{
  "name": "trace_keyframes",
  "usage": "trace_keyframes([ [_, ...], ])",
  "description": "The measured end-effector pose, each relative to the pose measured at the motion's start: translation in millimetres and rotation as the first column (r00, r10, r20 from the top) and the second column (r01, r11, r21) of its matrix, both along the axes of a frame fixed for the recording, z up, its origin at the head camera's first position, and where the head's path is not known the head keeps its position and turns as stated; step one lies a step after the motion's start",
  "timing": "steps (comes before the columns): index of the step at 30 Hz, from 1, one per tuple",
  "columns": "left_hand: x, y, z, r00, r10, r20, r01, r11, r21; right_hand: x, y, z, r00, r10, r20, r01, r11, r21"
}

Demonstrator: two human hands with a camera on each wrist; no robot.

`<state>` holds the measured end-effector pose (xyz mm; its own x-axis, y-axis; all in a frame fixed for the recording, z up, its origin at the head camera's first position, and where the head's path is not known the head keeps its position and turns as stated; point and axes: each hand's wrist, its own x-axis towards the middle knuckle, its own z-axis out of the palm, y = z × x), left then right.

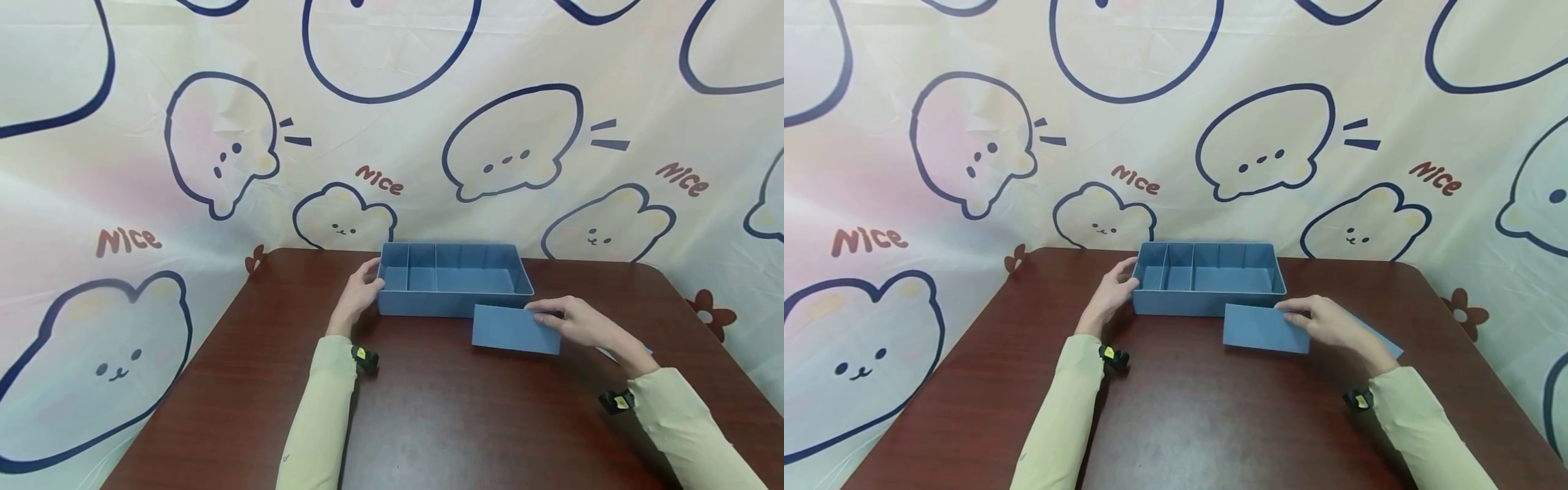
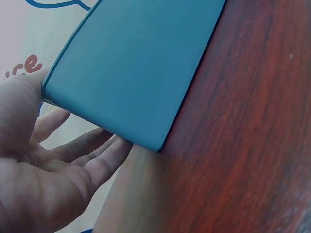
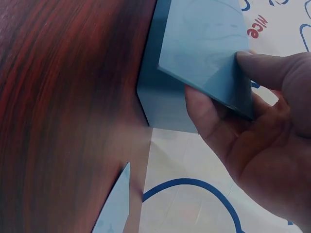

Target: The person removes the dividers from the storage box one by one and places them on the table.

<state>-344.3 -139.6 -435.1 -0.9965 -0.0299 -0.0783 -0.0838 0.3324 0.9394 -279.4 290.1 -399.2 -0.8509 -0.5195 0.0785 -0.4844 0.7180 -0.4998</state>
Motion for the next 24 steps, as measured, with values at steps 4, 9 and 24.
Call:
trace_keyframes([
  [4,-0.1,0.1,-0.4,1.000,0.001,-0.001,-0.001,1.000,0.004,-1.6,1.6,-1.4,0.999,0.013,0.037,-0.013,1.000,0.010],
  [9,0.3,0.3,0.0,1.000,0.001,-0.004,-0.001,1.000,0.008,-5.0,3.7,-6.8,0.998,0.034,0.047,-0.035,0.999,0.024],
  [24,0.0,1.1,0.1,1.000,0.006,-0.006,-0.007,1.000,-0.011,-10.4,11.1,-14.6,0.993,0.022,0.120,-0.027,0.999,0.038],
])
